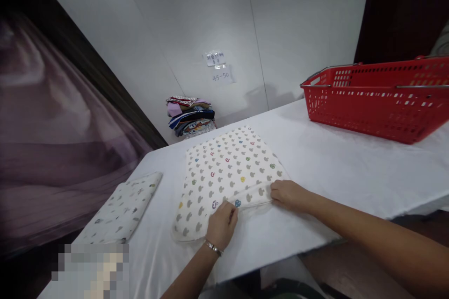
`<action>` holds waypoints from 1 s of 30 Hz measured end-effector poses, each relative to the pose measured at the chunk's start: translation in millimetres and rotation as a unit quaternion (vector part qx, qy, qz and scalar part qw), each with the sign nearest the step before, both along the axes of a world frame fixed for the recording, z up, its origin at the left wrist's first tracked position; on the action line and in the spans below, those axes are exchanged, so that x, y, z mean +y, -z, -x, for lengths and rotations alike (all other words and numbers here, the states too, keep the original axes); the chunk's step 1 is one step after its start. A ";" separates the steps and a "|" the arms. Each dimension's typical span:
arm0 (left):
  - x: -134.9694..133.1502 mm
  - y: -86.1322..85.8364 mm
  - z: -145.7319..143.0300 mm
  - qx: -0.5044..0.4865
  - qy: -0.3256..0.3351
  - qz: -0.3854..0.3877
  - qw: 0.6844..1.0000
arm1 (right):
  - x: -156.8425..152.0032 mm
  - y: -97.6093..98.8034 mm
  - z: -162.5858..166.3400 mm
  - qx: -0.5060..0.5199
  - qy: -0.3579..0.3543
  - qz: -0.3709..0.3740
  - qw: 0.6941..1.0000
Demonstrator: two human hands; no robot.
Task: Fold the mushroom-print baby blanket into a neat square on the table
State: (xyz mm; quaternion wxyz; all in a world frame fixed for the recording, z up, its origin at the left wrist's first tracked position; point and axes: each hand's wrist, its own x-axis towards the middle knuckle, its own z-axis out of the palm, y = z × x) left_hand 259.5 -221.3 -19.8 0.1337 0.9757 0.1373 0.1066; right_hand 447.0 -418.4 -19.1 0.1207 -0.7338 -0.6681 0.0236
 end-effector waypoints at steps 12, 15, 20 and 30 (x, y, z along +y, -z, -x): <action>2.8 6.2 -2.7 -0.025 -0.011 0.029 0.999 | 4.0 0.4 -2.6 -0.015 -0.006 -0.001 1.000; 3.3 6.8 -3.8 -0.026 -0.022 0.039 0.999 | 9.6 6.5 2.5 -0.051 0.019 -0.018 0.998; 4.4 7.5 -3.9 -0.033 -0.009 0.006 0.999 | 13.1 15.7 1.8 -0.094 0.015 -0.047 0.994; -0.1 22.9 5.5 -0.036 0.120 -0.223 0.967 | -0.5 17.4 -1.4 -0.138 -0.010 -0.075 0.988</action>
